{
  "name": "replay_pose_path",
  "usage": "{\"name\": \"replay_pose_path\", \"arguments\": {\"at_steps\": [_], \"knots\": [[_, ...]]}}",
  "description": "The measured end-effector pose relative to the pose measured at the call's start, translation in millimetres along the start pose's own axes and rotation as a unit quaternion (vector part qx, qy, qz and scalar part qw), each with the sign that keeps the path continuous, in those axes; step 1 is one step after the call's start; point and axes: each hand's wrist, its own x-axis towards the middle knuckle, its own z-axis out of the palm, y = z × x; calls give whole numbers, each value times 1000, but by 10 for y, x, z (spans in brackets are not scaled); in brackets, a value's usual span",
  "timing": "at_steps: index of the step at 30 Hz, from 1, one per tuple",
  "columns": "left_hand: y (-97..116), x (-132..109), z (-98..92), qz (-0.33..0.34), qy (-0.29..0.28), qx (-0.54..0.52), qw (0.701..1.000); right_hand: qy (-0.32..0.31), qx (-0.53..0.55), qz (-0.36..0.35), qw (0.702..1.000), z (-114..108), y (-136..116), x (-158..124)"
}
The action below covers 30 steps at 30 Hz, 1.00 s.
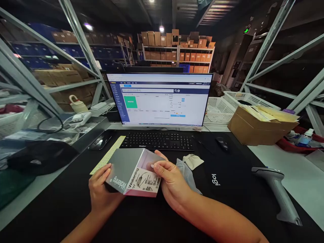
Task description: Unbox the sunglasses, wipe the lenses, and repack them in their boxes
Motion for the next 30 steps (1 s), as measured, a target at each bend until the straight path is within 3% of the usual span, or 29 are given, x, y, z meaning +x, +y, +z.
{"name": "replay_pose_path", "arguments": {"at_steps": [3, 7, 12, 18, 30], "knots": [[-14, -8, 4, -8, 4, 2, 1000, -12, -39, -16, 999, 16, -25, -13], [-19, -12, 21, -29, -14, -17, 999, -2, -124, -88, 988, -14, -96, -1], [26, 5, 16, -61, -17, -17, 998, 19, -98, -82, 992, -19, -103, 20], [32, 23, 9, -21, 35, -3, 999, 19, -43, -45, 998, 88, -33, -15], [-38, 108, 12, 48, 109, 43, 992, 23, -5, -60, 998, 146, 31, -30]]}}
